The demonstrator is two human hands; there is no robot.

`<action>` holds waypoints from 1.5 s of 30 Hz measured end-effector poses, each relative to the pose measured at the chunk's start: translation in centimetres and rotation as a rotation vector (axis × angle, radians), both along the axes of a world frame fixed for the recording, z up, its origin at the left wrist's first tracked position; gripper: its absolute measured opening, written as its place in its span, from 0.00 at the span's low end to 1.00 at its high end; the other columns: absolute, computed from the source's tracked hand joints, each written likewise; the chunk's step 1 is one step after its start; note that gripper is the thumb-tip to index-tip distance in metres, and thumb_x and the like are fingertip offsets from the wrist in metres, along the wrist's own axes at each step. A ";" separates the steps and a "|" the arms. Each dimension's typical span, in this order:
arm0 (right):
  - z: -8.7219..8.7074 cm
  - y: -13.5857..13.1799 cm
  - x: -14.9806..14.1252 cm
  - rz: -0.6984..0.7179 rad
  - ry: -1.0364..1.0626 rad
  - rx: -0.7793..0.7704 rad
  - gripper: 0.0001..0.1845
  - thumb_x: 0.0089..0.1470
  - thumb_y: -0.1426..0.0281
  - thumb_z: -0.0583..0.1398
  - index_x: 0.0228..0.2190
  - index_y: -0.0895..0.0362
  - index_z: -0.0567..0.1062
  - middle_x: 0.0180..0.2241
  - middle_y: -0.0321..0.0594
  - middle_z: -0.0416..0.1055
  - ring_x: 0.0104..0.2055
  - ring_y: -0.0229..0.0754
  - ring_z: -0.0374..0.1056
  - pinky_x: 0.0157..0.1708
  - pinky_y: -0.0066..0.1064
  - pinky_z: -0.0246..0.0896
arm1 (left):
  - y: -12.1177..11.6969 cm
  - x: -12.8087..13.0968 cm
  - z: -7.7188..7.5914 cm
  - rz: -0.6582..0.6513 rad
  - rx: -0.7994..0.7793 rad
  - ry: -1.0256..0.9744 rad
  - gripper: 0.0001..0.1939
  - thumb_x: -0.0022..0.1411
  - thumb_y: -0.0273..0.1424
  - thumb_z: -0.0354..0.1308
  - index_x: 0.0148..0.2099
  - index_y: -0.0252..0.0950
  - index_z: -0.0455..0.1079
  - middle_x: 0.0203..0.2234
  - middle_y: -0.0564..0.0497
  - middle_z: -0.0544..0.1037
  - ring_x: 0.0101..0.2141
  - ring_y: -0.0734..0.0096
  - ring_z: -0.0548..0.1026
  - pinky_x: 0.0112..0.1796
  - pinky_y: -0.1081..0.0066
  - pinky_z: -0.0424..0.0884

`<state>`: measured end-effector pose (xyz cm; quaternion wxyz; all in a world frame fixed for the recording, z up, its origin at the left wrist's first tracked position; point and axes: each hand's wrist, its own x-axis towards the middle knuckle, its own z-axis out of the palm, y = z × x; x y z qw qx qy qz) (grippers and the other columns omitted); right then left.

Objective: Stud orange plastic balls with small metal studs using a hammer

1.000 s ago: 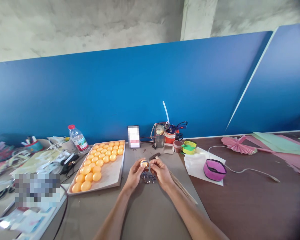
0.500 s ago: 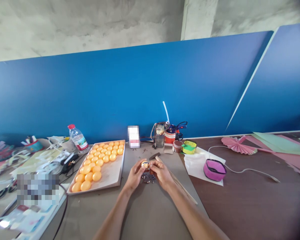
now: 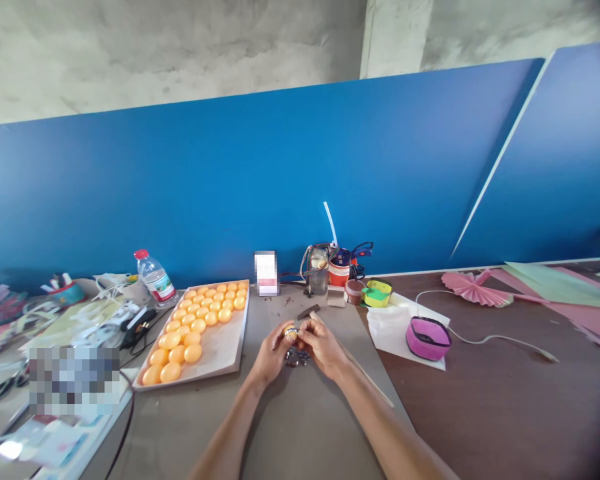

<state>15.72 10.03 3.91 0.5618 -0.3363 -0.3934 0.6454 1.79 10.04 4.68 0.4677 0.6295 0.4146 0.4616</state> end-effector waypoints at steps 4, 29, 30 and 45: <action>0.1 0.1 0.1 0.043 0.040 -0.001 0.14 0.37 0.64 0.64 0.22 0.54 0.63 0.18 0.30 0.63 0.21 0.35 0.61 0.26 0.28 0.54 | 0.1 -0.1 -0.2 0.018 0.014 -0.008 0.20 0.53 0.40 0.56 0.47 0.36 0.69 0.42 0.47 0.75 0.44 0.60 0.70 0.45 0.67 0.65; -0.8 -0.8 0.8 -0.077 -1.411 0.474 0.13 0.47 0.70 0.57 0.37 0.54 0.73 0.39 0.42 0.67 0.44 0.44 0.60 0.45 0.33 0.50 | 1.0 -0.6 -0.8 -0.027 -0.258 -0.639 0.23 0.53 0.36 0.59 0.52 0.40 0.63 0.34 0.49 0.75 0.30 0.72 0.74 0.38 0.68 0.67; -0.8 -0.9 0.6 -0.052 -1.491 0.479 0.13 0.47 0.70 0.57 0.37 0.54 0.73 0.39 0.42 0.67 0.45 0.45 0.60 0.45 0.33 0.49 | 0.9 -0.6 -0.7 -0.034 -0.263 -0.659 0.24 0.54 0.36 0.59 0.53 0.40 0.62 0.34 0.49 0.75 0.30 0.72 0.74 0.38 0.68 0.67; -1.6 -0.7 -0.3 -0.202 -1.348 0.518 0.09 0.47 0.77 0.52 0.25 0.57 0.72 0.30 0.39 0.70 0.34 0.39 0.64 0.35 0.28 0.51 | 1.0 -0.7 -0.3 -0.084 -0.319 -0.758 0.14 0.55 0.36 0.57 0.43 0.37 0.63 0.34 0.47 0.76 0.30 0.71 0.75 0.35 0.69 0.67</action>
